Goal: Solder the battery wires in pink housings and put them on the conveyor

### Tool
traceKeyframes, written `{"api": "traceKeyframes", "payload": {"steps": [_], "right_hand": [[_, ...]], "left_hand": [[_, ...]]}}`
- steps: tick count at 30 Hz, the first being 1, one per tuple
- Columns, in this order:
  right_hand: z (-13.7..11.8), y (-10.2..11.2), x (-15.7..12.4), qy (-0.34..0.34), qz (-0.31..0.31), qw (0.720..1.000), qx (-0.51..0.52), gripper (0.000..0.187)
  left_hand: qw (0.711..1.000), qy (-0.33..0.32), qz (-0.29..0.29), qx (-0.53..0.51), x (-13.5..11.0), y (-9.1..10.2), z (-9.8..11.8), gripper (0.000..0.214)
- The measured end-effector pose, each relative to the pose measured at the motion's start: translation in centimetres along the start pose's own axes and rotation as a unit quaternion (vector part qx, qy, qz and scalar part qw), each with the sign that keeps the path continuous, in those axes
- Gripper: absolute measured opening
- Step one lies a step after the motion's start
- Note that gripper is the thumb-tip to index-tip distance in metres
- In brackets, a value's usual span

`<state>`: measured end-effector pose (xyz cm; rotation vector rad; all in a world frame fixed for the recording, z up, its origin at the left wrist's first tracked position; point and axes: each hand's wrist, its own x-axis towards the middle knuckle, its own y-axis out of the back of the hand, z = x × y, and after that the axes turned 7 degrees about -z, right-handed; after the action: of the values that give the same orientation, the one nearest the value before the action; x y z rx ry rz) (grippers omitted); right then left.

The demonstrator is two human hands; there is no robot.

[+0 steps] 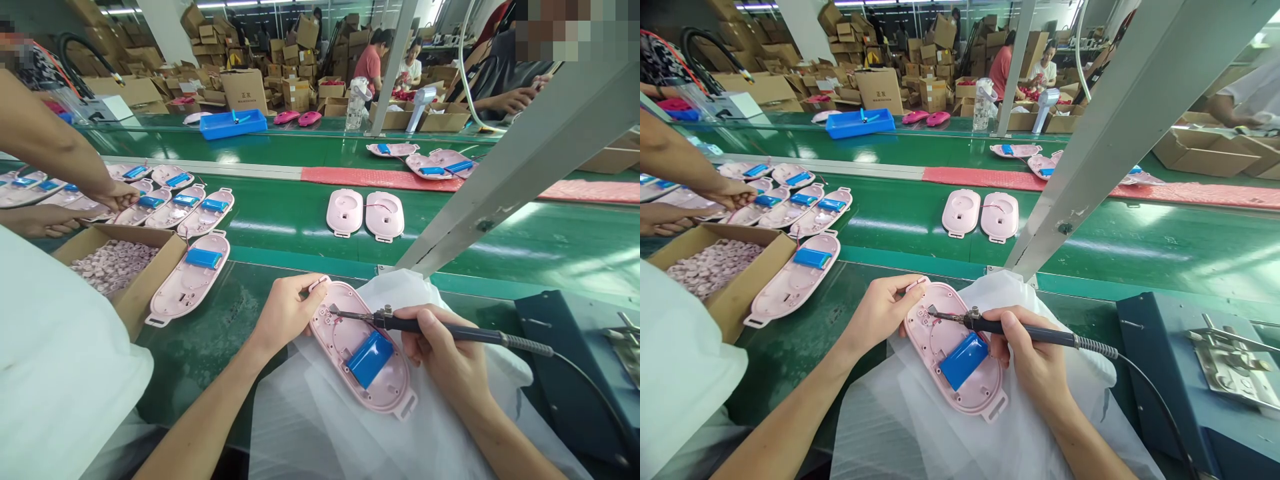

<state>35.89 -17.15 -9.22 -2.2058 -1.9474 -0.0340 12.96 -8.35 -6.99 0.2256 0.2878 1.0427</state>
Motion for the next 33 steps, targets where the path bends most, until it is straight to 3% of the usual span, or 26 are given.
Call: {"api": "traceKeyframes", "payload": {"steps": [33], "right_hand": [[0.07,0.16,-0.02,-0.020,0.002,1.000,-0.018,0.040]], "left_hand": [[1.000,-0.011,-0.004,-0.002,-0.11,0.02,0.00,0.034]]}}
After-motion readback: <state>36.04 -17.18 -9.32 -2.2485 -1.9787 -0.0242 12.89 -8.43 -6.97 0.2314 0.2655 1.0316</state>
